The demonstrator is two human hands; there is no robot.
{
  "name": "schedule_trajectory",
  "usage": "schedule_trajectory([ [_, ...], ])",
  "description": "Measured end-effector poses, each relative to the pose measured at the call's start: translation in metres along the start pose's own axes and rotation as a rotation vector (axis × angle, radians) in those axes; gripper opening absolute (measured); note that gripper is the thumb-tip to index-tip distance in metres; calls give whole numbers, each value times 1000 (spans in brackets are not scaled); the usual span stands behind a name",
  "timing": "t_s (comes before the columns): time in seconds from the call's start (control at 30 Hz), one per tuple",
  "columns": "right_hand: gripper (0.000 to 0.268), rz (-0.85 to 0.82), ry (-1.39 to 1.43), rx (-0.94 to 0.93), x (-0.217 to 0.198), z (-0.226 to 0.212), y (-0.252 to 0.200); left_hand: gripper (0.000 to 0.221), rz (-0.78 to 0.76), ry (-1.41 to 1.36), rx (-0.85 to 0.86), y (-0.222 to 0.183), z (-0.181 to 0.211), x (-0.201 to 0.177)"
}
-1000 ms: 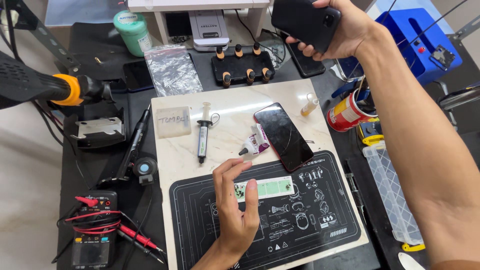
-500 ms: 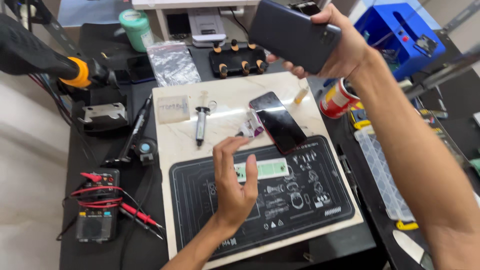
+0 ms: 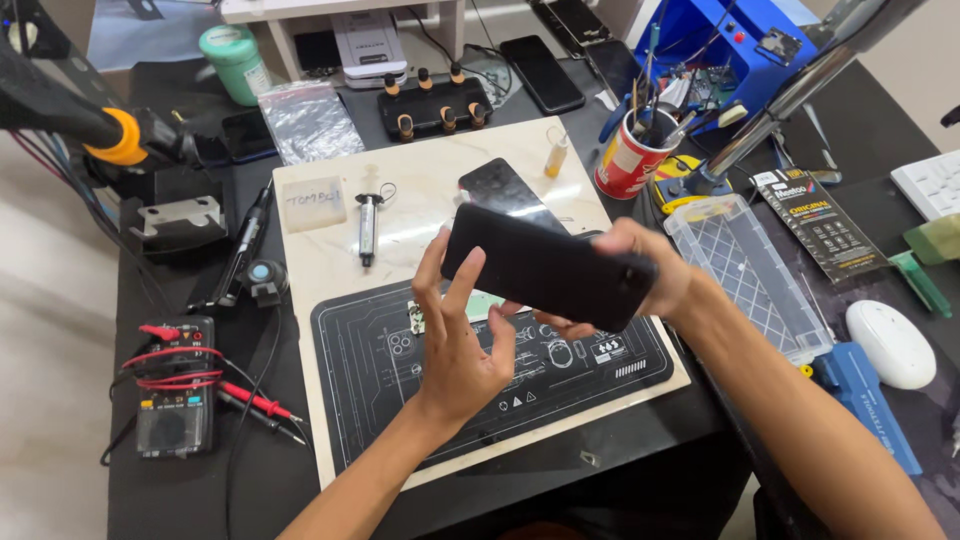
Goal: The person places clamps around the edges of a mobile phone to secure the screen to the chassis, then takes a second phone and performs a similar clamping action before handling and placing small internal components.
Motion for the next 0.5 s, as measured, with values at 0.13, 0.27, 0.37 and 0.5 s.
schedule_trajectory([
  [0.13,83,414,-1169,-219,32,-3,-8,91,36,-368,-294,1,-13,-2],
  [0.27,100,964,-1740,-147,62,7,-17,86,56,-1063,-736,-6,-41,-3],
  [0.37,103,1049,-1733,-119,64,19,-15,66,44,-1258,-859,-10,-53,3],
  [0.5,102,1039,-1708,-242,59,36,-18,48,-28,-1053,-948,-17,-61,3],
])
Point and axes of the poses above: each hand's wrist, its own y-axis towards the middle knuckle, its own x-axis out of the palm, z = x × y, the point moved 4 cm from there along y, towards the middle knuckle, and after that the axes turned 14 degrees about -y, right-handed, at the moved point
